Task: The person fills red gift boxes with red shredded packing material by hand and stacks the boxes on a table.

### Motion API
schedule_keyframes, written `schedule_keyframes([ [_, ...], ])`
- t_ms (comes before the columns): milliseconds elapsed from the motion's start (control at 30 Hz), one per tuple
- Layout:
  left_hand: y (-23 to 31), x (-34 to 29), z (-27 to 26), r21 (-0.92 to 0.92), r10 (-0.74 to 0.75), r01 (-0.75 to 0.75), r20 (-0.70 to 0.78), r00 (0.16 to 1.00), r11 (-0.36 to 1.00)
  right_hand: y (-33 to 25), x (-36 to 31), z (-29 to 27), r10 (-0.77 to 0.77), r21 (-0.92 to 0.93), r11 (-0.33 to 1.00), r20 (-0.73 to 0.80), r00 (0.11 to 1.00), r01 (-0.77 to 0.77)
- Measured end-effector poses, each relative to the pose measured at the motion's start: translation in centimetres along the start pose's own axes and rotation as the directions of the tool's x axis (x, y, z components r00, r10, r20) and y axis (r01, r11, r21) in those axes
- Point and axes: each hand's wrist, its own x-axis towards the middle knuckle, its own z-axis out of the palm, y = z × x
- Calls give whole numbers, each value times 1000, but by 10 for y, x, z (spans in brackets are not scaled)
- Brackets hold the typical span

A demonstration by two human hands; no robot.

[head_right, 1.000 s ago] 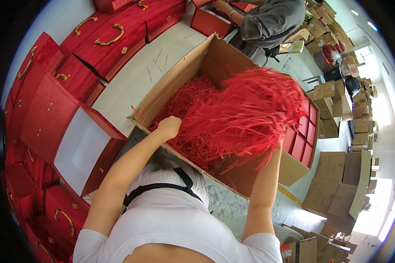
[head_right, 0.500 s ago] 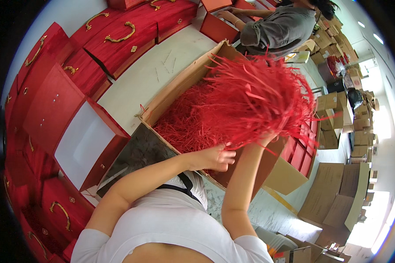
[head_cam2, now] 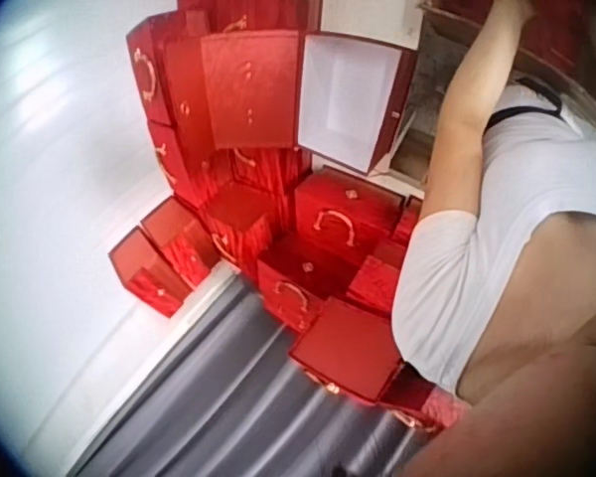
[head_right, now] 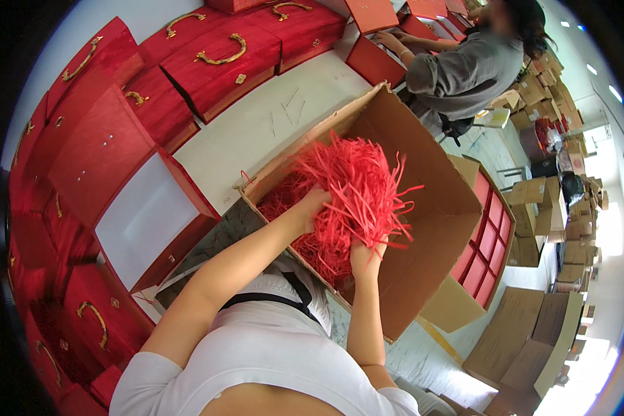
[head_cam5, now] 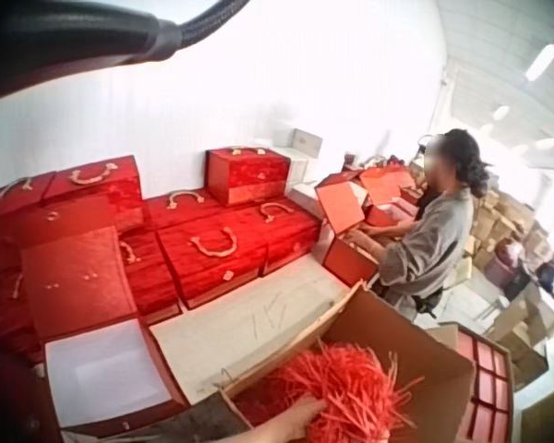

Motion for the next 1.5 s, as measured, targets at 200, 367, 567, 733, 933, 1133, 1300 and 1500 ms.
schedule_keyframes([
  [200, 56, -39, 22, 217, 202, -253, 231, 952, 943, 5, 4, -16, -70, 275, 961, 190, 979, 15],
  [367, 130, -110, 15, 501, 462, -534, 271, 844, 681, -35, 30, 57, -192, 388, 921, 502, 843, -21],
  [567, 150, -229, -68, 374, 716, -628, -166, 678, 682, -65, -25, 192, -307, 362, 928, 881, 359, -94],
  [733, 127, -321, -142, 130, 709, -765, -498, 500, 631, -87, -100, 272, -377, 378, 925, 925, 35, -27],
  [933, 75, -364, -215, -95, 547, -827, -708, 447, 554, -69, -152, 322, -222, 230, 972, 967, 122, -54],
  [1133, 111, -328, -238, 164, 303, -422, -908, 288, 892, -4, -162, 357, 418, -274, 775, 898, 137, -570],
  [1300, 130, -330, -274, 536, 386, 804, -820, 423, 259, 28, -138, 376, 677, -537, 607, 735, 28, -586],
  [1500, 149, -339, -255, 710, 607, 633, -660, 443, 310, 26, -99, 382, 753, -587, 491, 658, -25, -643],
])
